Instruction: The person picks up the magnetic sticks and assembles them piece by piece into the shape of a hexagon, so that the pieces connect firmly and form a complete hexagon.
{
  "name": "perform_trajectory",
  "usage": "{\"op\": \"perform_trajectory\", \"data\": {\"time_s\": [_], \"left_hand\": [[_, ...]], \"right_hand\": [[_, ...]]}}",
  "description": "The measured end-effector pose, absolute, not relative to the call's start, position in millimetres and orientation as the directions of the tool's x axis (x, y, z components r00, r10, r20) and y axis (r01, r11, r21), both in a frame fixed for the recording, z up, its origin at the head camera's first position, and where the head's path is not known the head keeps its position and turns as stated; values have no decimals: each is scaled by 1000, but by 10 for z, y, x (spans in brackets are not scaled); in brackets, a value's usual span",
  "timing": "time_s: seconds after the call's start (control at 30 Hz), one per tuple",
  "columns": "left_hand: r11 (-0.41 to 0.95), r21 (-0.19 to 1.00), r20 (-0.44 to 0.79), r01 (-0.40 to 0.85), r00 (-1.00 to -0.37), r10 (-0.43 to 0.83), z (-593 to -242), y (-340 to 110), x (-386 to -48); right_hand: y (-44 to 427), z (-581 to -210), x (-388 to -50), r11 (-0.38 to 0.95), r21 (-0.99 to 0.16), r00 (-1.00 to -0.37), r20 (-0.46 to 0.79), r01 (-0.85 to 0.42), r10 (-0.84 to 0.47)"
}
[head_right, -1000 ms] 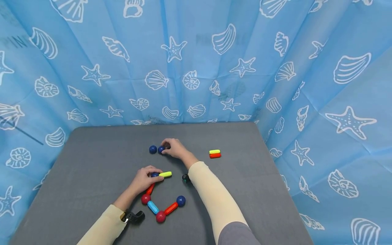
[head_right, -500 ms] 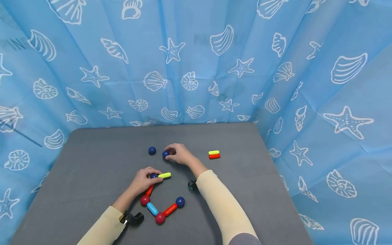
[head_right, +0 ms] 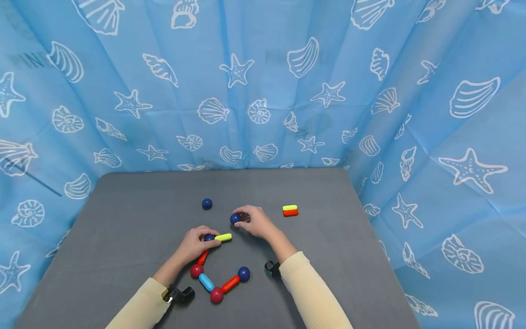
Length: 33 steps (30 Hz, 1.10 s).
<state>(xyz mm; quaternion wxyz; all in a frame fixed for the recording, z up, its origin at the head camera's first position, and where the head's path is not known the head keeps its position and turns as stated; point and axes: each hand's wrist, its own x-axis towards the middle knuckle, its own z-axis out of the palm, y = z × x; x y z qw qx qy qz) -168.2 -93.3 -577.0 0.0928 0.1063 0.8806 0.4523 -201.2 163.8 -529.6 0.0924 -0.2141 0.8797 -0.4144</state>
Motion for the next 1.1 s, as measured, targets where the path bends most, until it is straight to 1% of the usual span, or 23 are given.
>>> {"op": "perform_trajectory", "data": {"time_s": [0.43, 0.6, 0.93, 1.1], "left_hand": [[578, 807, -50, 120, -962, 270, -5766, -928, -1669], [585, 801, -47, 125, -962, 269, -5766, -925, -1666], [594, 795, -59, 122, -960, 275, -5732, -930, -1663], [588, 802, -77, 111, -955, 285, -5731, -942, -1675]], "right_hand": [[1789, -5300, -1768, 557, -787, -908, 10, -266, -419], [1792, -5327, -1692, 575, -780, -913, -10, -248, -407], [1690, -5383, -1662, 555, -804, -885, -82, -213, -458], [1670, -5397, -1668, 564, -801, -885, -96, -203, -455]]}}
